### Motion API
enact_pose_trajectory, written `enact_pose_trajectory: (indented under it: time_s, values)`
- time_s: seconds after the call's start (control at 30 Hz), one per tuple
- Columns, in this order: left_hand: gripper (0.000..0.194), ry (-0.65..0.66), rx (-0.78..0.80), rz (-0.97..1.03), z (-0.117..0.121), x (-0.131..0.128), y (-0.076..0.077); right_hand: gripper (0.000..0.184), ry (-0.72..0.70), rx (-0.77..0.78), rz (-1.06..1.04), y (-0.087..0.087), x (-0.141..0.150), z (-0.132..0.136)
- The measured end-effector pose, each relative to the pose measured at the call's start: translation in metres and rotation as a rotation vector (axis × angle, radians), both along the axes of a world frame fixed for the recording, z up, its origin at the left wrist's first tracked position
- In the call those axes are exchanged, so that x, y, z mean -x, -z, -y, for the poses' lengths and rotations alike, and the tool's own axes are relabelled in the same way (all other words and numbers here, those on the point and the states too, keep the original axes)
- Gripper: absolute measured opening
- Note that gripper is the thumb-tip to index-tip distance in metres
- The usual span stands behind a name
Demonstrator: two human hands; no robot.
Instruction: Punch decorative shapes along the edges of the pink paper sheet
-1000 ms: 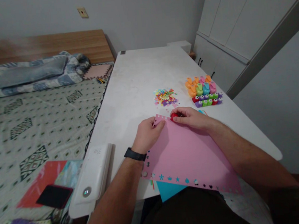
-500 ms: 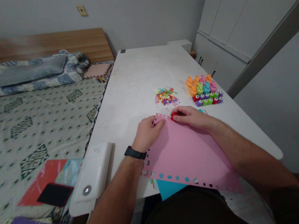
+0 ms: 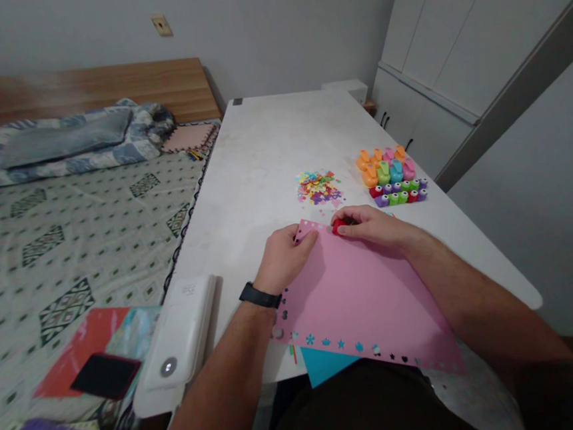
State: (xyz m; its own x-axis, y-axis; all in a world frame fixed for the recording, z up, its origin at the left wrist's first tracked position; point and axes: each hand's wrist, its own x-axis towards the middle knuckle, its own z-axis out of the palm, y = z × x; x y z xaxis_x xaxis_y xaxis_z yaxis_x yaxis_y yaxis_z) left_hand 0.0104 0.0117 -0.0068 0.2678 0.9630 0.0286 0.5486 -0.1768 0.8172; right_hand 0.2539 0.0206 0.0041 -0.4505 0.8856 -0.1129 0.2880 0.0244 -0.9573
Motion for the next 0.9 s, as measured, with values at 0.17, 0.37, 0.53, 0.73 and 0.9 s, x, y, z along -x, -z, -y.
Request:
enact_pose_trajectory:
  time_s: [0.17, 0.37, 0.53, 0.73, 0.9]
  values:
    - [0.038, 0.018, -0.024, -0.048, 0.0004, -0.0002, -0.0019, 0.020, -0.034, 0.001, -0.002, 0.0005, -0.0018, -0.0013]
    - [0.038, 0.017, -0.025, -0.043, 0.0007, -0.0007, -0.0019, 0.021, -0.052, -0.004, 0.004, -0.0002, -0.0015, -0.0016]
    - [0.038, 0.024, -0.020, -0.017, 0.0007, 0.0003, 0.0002, 0.023, -0.058, -0.030, -0.001, 0.0011, 0.0025, -0.0004]
    - [0.039, 0.031, -0.020, -0.035, 0.0012, 0.0002, -0.0008, 0.027, -0.050, -0.056, 0.024, 0.0031, 0.0032, -0.0013]
    - [0.039, 0.017, -0.002, -0.015, 0.0011, 0.0003, -0.0005, 0.028, -0.005, -0.036, -0.008, 0.0062, 0.0013, -0.0020]
